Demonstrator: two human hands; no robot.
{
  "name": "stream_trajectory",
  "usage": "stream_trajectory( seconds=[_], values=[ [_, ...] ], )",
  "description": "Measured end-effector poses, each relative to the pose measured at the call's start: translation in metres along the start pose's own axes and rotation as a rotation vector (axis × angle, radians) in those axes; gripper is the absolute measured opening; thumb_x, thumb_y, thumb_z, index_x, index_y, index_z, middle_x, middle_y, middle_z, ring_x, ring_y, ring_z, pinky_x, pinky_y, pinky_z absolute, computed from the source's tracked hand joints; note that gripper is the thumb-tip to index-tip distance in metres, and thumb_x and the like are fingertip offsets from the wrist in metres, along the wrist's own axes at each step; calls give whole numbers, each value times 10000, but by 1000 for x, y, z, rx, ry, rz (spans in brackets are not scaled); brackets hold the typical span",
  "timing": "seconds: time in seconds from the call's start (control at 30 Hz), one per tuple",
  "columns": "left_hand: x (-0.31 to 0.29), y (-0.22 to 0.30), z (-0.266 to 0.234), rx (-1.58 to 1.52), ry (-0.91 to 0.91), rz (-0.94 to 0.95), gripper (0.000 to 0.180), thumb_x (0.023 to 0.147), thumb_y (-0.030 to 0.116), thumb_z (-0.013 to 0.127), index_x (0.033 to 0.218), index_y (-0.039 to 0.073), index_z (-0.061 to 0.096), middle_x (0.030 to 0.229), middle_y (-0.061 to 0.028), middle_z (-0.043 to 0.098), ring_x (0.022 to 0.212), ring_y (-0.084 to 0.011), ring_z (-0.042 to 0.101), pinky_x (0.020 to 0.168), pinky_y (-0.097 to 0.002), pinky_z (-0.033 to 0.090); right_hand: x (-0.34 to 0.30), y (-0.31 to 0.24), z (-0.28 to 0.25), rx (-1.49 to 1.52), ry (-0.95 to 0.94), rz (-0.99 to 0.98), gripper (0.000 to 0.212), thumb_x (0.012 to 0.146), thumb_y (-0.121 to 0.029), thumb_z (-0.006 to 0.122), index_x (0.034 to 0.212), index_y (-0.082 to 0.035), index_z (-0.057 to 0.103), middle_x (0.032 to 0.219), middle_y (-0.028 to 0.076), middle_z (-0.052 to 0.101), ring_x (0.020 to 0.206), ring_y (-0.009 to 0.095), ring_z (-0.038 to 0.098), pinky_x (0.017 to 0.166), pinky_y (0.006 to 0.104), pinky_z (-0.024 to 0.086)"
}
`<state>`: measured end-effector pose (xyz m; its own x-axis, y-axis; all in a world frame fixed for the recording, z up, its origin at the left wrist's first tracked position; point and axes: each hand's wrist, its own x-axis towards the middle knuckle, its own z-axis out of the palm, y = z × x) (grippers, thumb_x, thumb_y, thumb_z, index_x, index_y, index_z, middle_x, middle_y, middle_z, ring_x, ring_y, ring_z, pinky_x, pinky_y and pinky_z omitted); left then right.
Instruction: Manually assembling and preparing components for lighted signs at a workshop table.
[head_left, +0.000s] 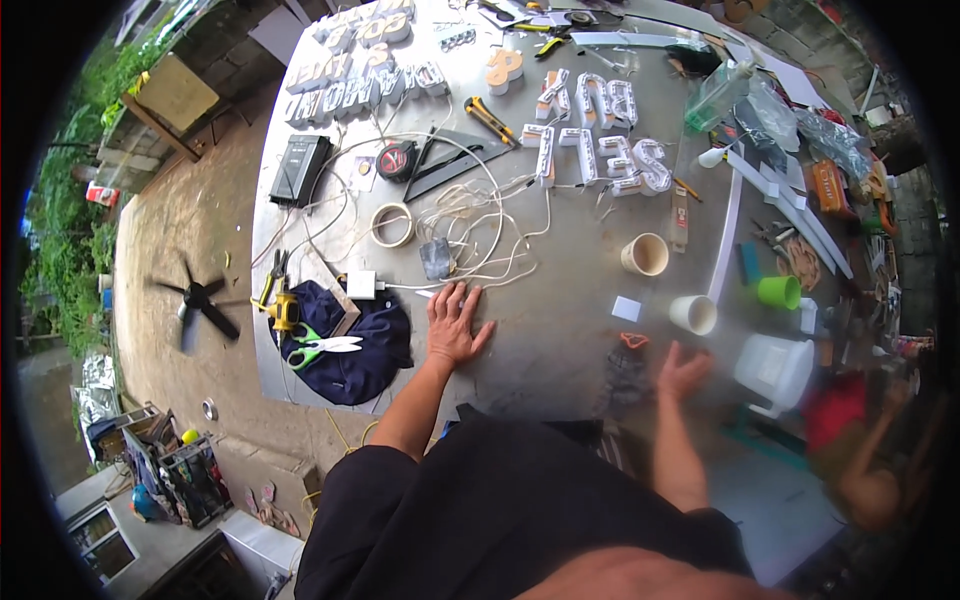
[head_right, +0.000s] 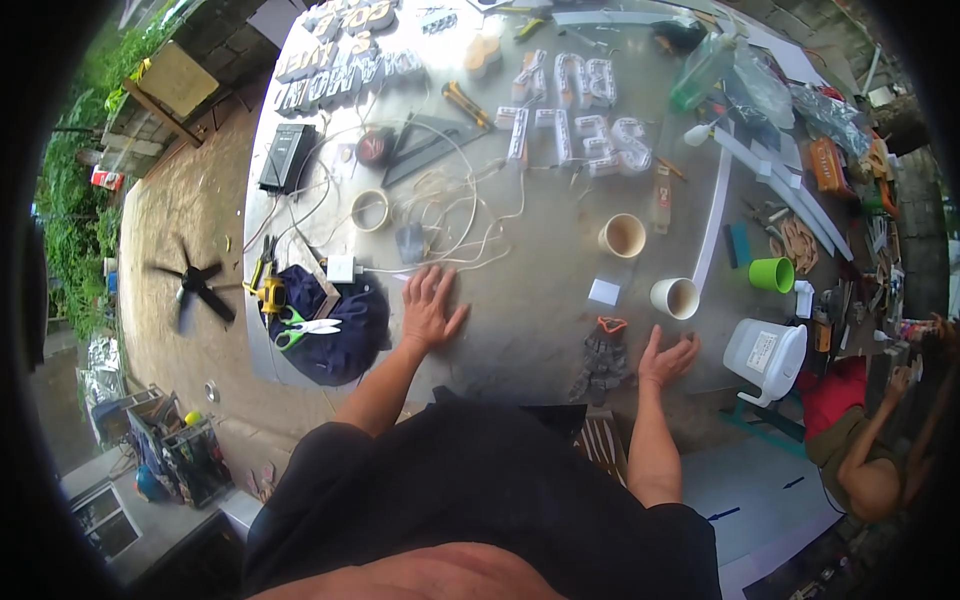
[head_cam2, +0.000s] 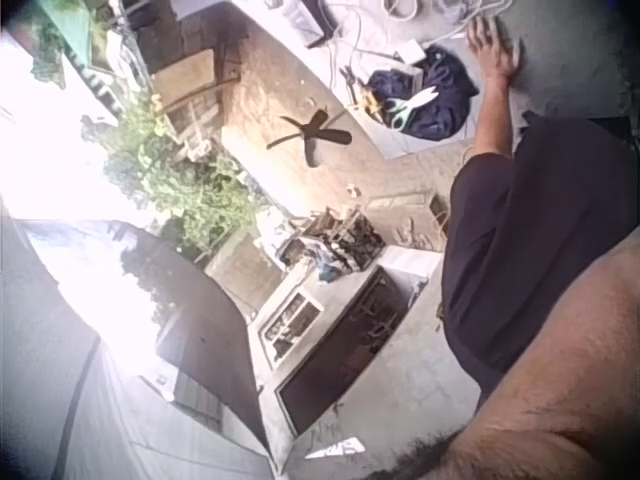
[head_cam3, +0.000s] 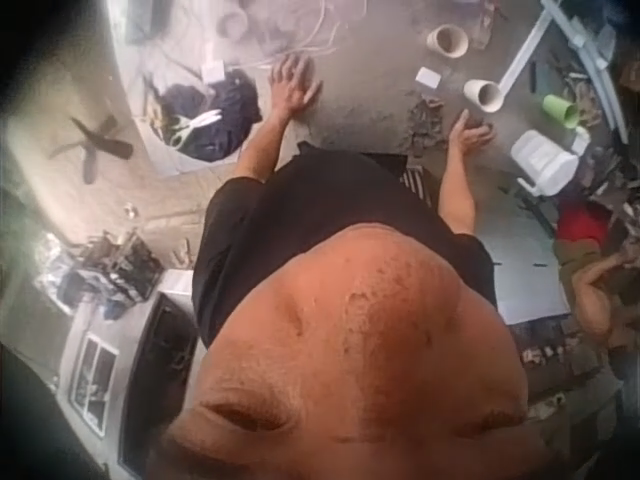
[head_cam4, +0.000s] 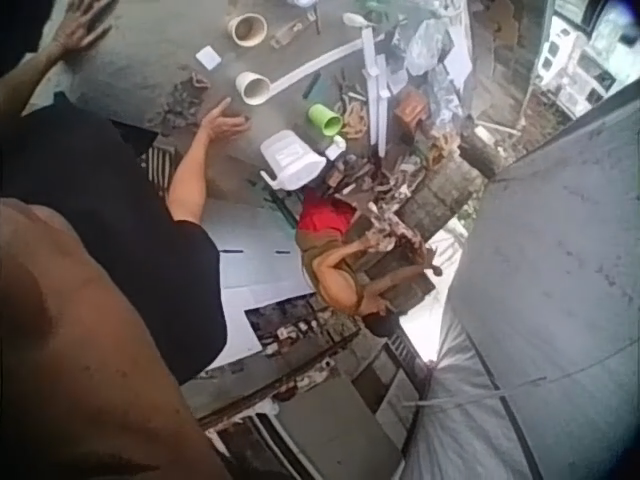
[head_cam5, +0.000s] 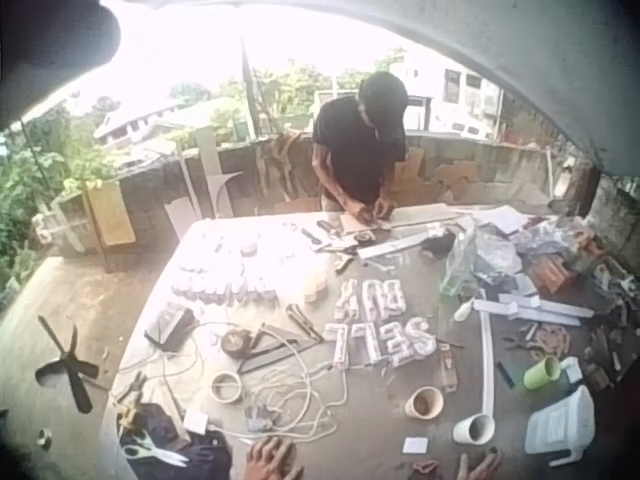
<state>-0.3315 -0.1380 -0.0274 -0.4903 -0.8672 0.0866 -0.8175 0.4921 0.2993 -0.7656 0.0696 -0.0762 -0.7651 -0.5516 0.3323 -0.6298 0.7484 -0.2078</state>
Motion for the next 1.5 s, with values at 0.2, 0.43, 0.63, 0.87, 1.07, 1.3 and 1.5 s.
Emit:
stream_trajectory(
  seconds=[0.2,0.43,0.63,0.87,1.07,1.3,1.5],
  values=[
    [-1,0,-1,11,-15,2,754,870,552,635,1497,171,462,1514,-142,413,1433,-344,314,1196,-519,181,-3,-2,-4,17,2,-8,602,905,-519,691,1191,-7,554,1441,225,462,1363,410,435,1117,546,343],
    [8,2,-5,14,-1,13,741,875,530,647,1486,153,466,1487,-158,421,1419,-364,317,1181,-531,199,3,-5,-4,24,-54,26,633,907,-531,681,1235,-4,557,1470,231,436,1400,404,398,1137,543,324],
    [4,4,-6,3,7,20,732,872,508,660,1476,139,470,1456,-171,424,1403,-386,321,1166,-537,218,1,-5,-8,21,-67,32,656,904,-544,678,1250,1,558,1479,235,429,1406,406,393,1142,547,316],
    [2,3,-5,11,-1,26,733,874,506,661,1477,137,466,1452,-170,419,1408,-389,314,1168,-534,218,-6,-3,-7,25,-11,6,657,900,-543,683,1247,1,559,1475,233,435,1404,407,398,1134,562,323],
    [7,3,-6,24,-12,42,740,874,501,665,1486,139,460,1454,-172,421,1406,-390,319,1165,-534,224,1,-9,-8,10,-34,51,649,892,-535,696,1232,2,565,1463,222,447,1393,406,412,1128,557,335],
    [5,0,2,50,21,23,748,857,545,653,1470,149,491,1460,-152,444,1413,-361,328,1173,-529,212,4,-14,-13,42,-20,52,641,888,-530,701,1220,3,570,1458,209,448,1378,408,419,1129,560,331],
    [4,2,1,57,14,31,753,855,548,654,1468,143,495,1463,-146,436,1414,-358,324,1171,-530,218,1,-12,-17,37,-45,43,643,891,-528,697,1236,-2,563,1472,205,435,1423,403,379,1146,565,310]
  ],
)
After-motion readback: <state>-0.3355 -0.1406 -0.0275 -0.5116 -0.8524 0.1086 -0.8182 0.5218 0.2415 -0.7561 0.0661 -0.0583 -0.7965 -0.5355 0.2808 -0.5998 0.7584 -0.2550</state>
